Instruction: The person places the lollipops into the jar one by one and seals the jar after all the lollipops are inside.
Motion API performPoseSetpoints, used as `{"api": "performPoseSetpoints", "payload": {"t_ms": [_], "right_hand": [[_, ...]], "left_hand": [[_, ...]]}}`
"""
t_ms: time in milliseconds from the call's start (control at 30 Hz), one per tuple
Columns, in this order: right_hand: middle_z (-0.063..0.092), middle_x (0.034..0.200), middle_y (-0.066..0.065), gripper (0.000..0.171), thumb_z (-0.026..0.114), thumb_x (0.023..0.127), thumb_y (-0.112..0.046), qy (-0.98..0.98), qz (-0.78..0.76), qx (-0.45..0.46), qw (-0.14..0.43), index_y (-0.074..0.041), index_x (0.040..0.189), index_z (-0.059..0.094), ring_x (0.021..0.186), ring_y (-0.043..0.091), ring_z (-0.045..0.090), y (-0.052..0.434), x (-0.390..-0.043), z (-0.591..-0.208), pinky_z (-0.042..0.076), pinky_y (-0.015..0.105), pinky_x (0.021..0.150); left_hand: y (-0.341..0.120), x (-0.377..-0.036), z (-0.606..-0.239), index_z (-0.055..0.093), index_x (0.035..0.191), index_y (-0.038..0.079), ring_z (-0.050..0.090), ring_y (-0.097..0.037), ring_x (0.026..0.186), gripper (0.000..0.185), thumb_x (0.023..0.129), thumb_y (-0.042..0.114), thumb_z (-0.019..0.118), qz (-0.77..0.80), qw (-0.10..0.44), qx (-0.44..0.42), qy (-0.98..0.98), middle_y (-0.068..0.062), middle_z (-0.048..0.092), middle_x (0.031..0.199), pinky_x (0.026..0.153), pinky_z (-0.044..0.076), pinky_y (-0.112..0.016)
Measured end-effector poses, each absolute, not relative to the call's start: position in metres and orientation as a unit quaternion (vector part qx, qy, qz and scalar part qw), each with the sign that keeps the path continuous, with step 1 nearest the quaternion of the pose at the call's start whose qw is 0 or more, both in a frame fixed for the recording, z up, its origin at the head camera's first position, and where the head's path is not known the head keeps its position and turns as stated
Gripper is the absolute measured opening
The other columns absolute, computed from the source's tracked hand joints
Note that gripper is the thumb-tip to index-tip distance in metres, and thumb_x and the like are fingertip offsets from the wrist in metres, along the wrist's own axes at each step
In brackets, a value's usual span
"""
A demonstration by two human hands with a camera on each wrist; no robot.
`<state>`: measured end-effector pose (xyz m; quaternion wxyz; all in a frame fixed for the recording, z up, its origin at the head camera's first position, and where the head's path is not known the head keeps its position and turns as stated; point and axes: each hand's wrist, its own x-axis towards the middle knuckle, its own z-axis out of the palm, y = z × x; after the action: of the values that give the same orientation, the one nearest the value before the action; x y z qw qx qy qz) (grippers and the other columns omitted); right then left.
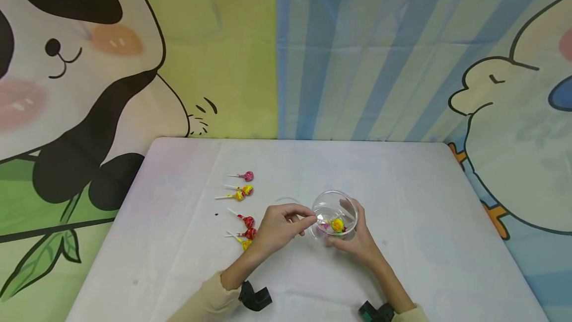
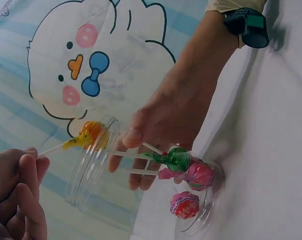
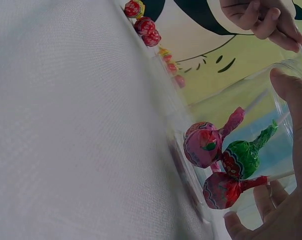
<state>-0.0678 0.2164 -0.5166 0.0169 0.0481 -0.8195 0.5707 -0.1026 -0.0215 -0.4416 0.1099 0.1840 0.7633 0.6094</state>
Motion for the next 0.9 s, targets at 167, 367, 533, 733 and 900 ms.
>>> {"api": "performPoseSetpoints", "payload": {"t_ms": [167, 367, 533, 733, 900], "right_hand": [[0.033, 0.152, 0.015, 0.105, 0.086, 0.07, -0.012, -0.819, 0.57, 0.055, 0.019, -0.019, 0.148, 0.017, 0.137, 0.044, 0.036, 0.217, -0.067, -0.517, 0.026, 0.068, 0.109], [0.034, 0.152, 0.016, 0.107, 0.087, 0.068, -0.01, -0.822, 0.566, 0.064, 0.027, -0.018, 0.149, 0.017, 0.137, 0.045, 0.036, 0.217, -0.068, -0.516, 0.027, 0.067, 0.108], [0.034, 0.152, 0.013, 0.108, 0.087, 0.068, -0.012, -0.823, 0.565, 0.053, 0.018, -0.02, 0.149, 0.016, 0.138, 0.04, 0.036, 0.218, -0.067, -0.515, 0.03, 0.061, 0.107], [0.033, 0.152, 0.013, 0.107, 0.087, 0.069, -0.012, -0.823, 0.566, 0.054, 0.016, -0.02, 0.149, 0.016, 0.139, 0.041, 0.033, 0.218, -0.068, -0.516, 0.029, 0.062, 0.107], [0.033, 0.152, 0.01, 0.105, 0.085, 0.071, -0.012, -0.82, 0.569, 0.057, 0.01, -0.021, 0.149, 0.016, 0.139, 0.038, 0.034, 0.219, -0.069, -0.517, 0.031, 0.053, 0.108]], "left_hand": [[-0.012, -0.103, -0.442, 0.076, 0.093, 0.022, 0.058, -0.01, 0.053, 0.013, 0.084, 0.031, 0.075, 0.587, 0.091, 0.207, 0.777, -0.002, 0.068, 0.066, 0.045, 0.032, -0.017], [-0.005, -0.104, -0.444, 0.076, 0.091, 0.022, 0.054, -0.007, 0.049, 0.009, 0.084, 0.028, 0.076, 0.594, 0.096, 0.215, 0.769, -0.005, 0.067, 0.061, 0.044, 0.031, -0.018], [0.001, -0.104, -0.449, 0.076, 0.092, 0.021, 0.055, -0.008, 0.046, 0.01, 0.085, 0.028, 0.075, 0.586, 0.1, 0.23, 0.771, -0.001, 0.067, 0.06, 0.043, 0.032, -0.017], [0.009, -0.105, -0.448, 0.077, 0.093, 0.017, 0.057, -0.012, 0.042, 0.011, 0.085, 0.025, 0.075, 0.545, 0.065, 0.258, 0.795, 0.0, 0.068, 0.06, 0.04, 0.03, -0.017], [0.015, -0.108, -0.445, 0.077, 0.094, 0.015, 0.06, -0.016, 0.041, 0.013, 0.085, 0.024, 0.074, 0.509, 0.071, 0.277, 0.812, 0.0, 0.072, 0.065, 0.041, 0.033, -0.017]]}}
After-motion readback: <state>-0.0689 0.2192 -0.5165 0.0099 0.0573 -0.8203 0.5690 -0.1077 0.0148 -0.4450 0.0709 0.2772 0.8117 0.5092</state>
